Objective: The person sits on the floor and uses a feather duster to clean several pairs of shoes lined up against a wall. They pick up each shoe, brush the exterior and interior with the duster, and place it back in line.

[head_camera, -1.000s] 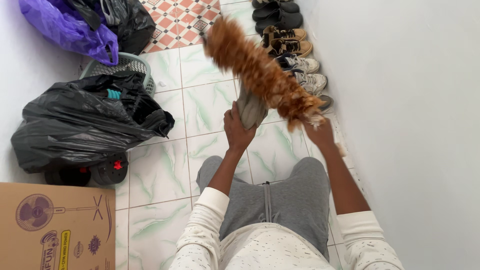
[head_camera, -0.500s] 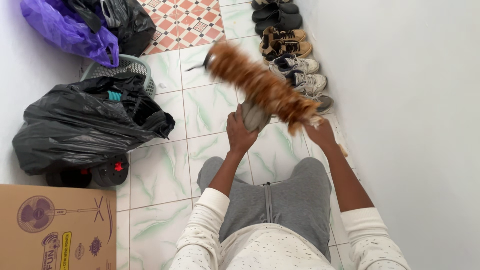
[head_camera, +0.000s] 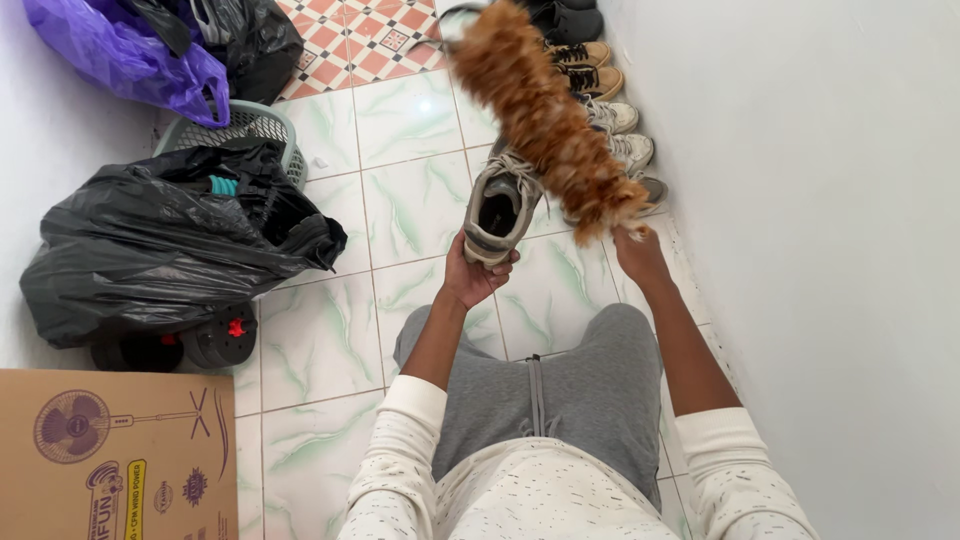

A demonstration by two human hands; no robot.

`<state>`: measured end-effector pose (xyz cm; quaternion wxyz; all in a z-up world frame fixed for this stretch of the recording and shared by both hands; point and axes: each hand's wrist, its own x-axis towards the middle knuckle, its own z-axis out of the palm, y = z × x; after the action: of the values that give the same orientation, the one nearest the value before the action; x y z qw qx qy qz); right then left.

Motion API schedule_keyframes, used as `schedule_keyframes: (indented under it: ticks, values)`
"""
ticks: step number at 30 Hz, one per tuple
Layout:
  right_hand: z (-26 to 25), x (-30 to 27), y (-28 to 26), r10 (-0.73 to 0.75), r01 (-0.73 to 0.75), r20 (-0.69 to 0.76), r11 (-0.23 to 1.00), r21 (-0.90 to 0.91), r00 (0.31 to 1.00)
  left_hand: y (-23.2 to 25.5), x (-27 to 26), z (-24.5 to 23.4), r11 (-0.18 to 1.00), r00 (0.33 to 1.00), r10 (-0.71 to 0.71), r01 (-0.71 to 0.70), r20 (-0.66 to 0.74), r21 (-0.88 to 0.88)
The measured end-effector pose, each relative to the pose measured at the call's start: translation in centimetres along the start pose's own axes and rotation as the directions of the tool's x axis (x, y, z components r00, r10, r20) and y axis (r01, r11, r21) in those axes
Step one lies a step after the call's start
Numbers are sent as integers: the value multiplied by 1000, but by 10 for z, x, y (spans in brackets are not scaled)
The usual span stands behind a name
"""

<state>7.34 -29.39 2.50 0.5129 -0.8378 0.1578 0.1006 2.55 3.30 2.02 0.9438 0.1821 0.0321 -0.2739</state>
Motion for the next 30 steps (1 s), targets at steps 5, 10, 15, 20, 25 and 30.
schedule_keyframes:
  ticks: [5, 10, 15, 20, 25, 30]
  values:
    - [-2, -11, -9, -246, 246, -7, 968, 43, 969, -9, -1, 7, 977, 990, -39, 67, 138, -202]
    - [5, -22, 8, -438, 417, 54, 882, 221, 898, -20, -4, 8, 924, 967, -52, 142, 251, -354]
    - [20, -21, 52, -303, 333, -158, 914, 231, 940, -35, -5, 9, 864, 929, -56, 229, 367, -449]
    - [22, -27, 85, -662, 662, -68, 749, -19, 746, -47, 3, 2, 838, 907, -73, 281, 415, -467]
    - [18, -44, 67, -400, 438, -186, 860, 263, 898, -48, -2, -6, 862, 917, -150, 304, 369, -405]
    - [4, -59, 14, -164, 243, -282, 931, 273, 945, -52, -8, -13, 906, 934, -280, 333, 221, -261]
